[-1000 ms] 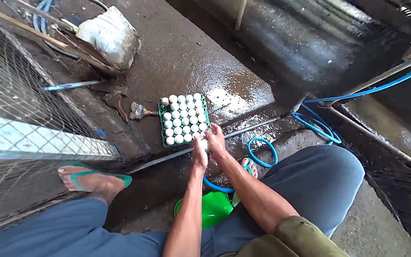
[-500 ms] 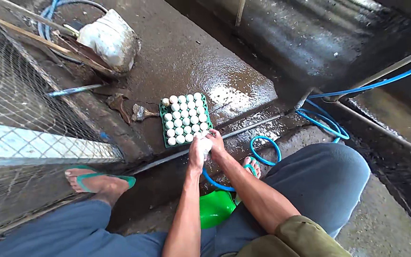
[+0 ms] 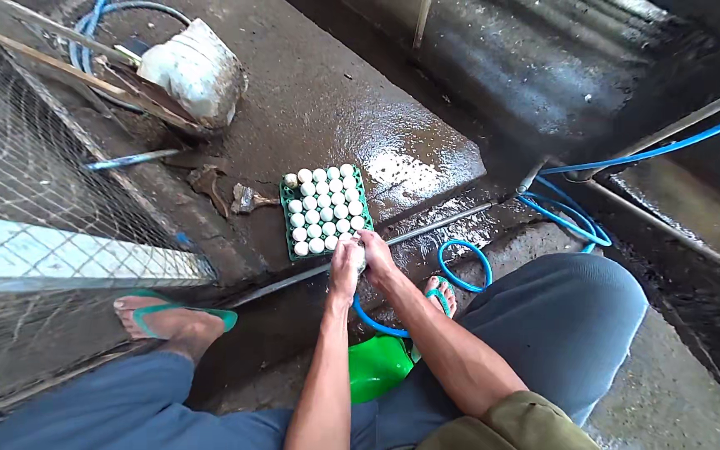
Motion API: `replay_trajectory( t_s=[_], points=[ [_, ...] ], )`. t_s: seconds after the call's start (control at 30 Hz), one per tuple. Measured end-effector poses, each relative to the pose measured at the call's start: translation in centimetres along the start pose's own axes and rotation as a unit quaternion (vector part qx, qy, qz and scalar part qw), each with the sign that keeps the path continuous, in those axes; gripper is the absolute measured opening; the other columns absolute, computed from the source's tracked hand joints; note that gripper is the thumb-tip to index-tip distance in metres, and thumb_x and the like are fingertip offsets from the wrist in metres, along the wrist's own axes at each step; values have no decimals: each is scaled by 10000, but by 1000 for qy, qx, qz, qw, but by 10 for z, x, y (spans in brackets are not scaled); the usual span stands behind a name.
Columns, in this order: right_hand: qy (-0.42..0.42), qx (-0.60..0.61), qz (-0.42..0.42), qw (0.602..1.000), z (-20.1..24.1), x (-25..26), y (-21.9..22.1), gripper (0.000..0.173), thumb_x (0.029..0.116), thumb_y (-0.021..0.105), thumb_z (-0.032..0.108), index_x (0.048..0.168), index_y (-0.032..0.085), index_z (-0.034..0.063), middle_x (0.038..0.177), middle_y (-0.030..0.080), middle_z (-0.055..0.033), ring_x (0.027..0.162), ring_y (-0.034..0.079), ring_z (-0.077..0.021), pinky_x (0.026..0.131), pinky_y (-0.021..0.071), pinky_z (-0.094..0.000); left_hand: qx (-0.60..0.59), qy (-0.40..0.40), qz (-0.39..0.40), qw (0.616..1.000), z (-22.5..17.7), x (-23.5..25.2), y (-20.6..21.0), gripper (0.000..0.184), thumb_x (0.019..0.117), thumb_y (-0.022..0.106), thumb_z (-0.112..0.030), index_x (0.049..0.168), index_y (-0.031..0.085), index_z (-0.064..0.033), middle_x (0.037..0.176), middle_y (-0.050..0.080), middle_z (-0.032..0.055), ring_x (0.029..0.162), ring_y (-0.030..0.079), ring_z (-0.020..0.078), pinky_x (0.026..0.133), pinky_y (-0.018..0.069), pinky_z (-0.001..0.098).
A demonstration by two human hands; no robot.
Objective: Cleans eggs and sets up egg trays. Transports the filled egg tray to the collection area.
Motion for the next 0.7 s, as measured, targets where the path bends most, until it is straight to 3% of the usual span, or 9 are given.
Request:
replay_trajectory(
  t_s=[0.07,0.17,0.23,0.3,0.37,0.43,0.53,0.6,0.7],
  points=[
    [18,71,-3,997,-6,-1,-1,353,1103,365,341,1228,572,84,881,645,-102,606,589,-172,499,502,-324,-7,0,-26,1000,8,2,-5,382,1019,561,-195,1316,426,4,1048,587,131,826,608,153,691,531,314],
    [-160,-52,-16,986,3,-11,0,368,1077,363,155,1310,612,14,1199,662,-145,1055,630,-208,898,523,-415,-17,3,-28,999,12,3,-7,379,1081,450,-232,1342,460,42,1231,580,191,1096,598,216,957,516,393],
    [-261,-195,4,945,10,-26,10,368,1032,432,110,1321,638,14,1343,645,-156,1238,609,-250,1029,493,-478,-31,-12,-22,999,6,-4,-5,482,1125,238,-299,1387,492,16,1270,603,158,1131,590,167,987,493,367],
    [-305,-260,26,916,12,-33,15,346,1012,480,126,1262,701,33,1432,612,-138,1381,535,-246,1155,424,-467,-35,-18,-19,999,0,-9,-2,556,1128,148,-330,1412,493,1,1297,599,133,1162,573,128,1016,472,330],
    [-257,-244,3,935,10,-23,9,353,1035,449,158,1247,712,56,1348,667,-122,1291,599,-228,1077,475,-479,14,-31,-5,999,3,-5,-4,577,1130,161,-365,1456,467,-1,1389,566,181,1253,556,204,1071,451,407],
    [-188,-201,-32,961,6,-12,3,405,1082,349,195,1302,655,46,1195,685,-187,1083,644,-287,920,506,-523,52,-29,4,998,12,-1,-5,538,1123,219,-337,1436,451,34,1358,547,232,1208,559,271,1021,467,457],
    [-212,-230,-2,950,8,-30,13,392,1082,364,185,1315,648,47,1278,672,-166,1184,634,-278,1003,501,-509,6,-36,-27,999,1,-7,-4,565,1126,161,-333,1418,486,26,1305,601,197,1168,593,218,1006,489,414],
    [-258,-274,37,926,9,-43,21,403,1059,385,155,1324,678,79,1456,599,-107,1379,534,-238,1148,418,-477,-40,-45,-13,998,-4,-9,-10,622,1118,113,-411,1465,454,-24,1360,587,142,1213,572,162,1032,478,375],
    [-225,-227,40,947,11,-32,21,391,1079,399,156,1372,645,79,1407,626,-119,1293,586,-242,1079,458,-489,-6,-45,8,999,-6,-8,-15,564,1128,172,-378,1434,489,-27,1317,602,143,1141,598,175,973,501,382]
  ],
)
Point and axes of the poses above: each hand's wrist, its own x-axis towards the middle knuckle, its own y-axis out of the palm, z = x × y, the point moved 4 cm from there along x, towards the middle knuckle
